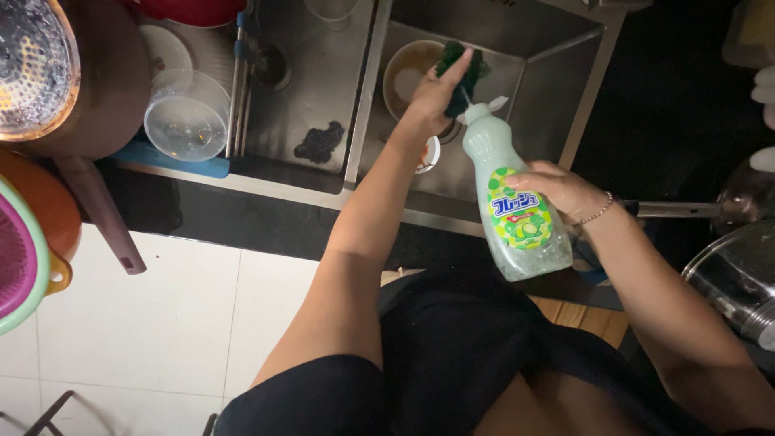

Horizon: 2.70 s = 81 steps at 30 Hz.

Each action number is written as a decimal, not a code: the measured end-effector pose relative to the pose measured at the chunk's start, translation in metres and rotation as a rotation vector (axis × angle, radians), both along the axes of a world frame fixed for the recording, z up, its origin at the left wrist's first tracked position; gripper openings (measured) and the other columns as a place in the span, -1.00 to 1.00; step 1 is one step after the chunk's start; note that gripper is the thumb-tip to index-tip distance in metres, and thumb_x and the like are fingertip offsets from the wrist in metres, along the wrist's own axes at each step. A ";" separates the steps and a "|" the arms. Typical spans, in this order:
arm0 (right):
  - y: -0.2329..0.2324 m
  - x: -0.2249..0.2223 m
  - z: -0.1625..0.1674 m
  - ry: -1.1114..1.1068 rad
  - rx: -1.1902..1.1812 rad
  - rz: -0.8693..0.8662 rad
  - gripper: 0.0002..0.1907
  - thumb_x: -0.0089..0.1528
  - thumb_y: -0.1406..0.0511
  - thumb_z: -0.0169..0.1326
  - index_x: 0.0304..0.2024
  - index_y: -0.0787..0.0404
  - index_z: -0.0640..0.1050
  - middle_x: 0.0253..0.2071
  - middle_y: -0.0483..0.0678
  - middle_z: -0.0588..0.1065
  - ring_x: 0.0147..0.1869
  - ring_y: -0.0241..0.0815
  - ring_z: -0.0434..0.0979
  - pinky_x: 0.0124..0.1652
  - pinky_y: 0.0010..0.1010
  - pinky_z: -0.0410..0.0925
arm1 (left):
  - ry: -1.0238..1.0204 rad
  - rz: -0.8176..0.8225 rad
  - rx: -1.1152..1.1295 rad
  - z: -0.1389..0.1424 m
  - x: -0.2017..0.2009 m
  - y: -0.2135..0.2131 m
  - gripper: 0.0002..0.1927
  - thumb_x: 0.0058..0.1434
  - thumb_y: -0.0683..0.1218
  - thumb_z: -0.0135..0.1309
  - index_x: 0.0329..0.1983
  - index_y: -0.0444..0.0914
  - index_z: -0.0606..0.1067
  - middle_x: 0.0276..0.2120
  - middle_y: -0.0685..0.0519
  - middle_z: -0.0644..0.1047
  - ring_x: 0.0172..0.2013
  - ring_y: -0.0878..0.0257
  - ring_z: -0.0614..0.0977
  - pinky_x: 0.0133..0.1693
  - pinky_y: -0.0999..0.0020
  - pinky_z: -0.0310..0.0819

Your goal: The person wipes the kitchen countertop, stove surface, and sink area using a blue cleaning cloth, rinsing the cloth in the sink between wipes. They then use a green sponge to scrub a bowl with food residue in the sink, rinsing it under the tap.

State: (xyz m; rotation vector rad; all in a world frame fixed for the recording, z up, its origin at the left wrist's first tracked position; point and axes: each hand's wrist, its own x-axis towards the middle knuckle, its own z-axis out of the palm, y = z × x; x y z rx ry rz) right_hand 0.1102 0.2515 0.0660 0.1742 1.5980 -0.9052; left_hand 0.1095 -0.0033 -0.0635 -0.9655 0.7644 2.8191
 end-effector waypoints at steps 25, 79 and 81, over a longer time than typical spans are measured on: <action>0.021 -0.186 0.056 1.282 0.311 -0.276 -0.47 0.38 0.18 0.07 0.34 0.19 0.30 0.26 0.02 0.43 0.28 -0.11 0.52 0.07 -0.27 0.44 | 0.156 0.046 0.141 0.015 0.005 0.003 -0.61 0.09 -0.14 0.24 0.00 -0.21 0.48 -0.22 -0.02 0.63 -0.25 0.11 0.71 -0.24 0.14 0.67; 0.006 0.031 -0.106 -0.006 -0.352 -0.741 -0.64 0.44 0.10 -0.06 0.15 0.18 0.44 0.00 0.04 0.55 -0.02 -0.05 0.58 -0.16 -0.21 0.48 | -0.054 -0.854 -1.745 -0.033 0.002 -0.044 -0.70 0.28 -0.13 0.14 0.07 -0.23 0.50 -0.13 -0.12 0.65 -0.10 0.02 0.70 -0.11 0.18 0.62; 0.009 0.034 -0.103 -0.026 -0.329 -0.761 -0.59 0.43 0.08 -0.07 0.19 0.18 0.43 0.02 0.03 0.56 0.00 -0.07 0.58 -0.12 -0.21 0.49 | -0.095 -0.782 -1.626 -0.039 -0.008 -0.046 -0.70 0.28 -0.13 0.14 0.08 -0.23 0.50 -0.13 -0.12 0.64 -0.10 0.02 0.70 -0.11 0.18 0.62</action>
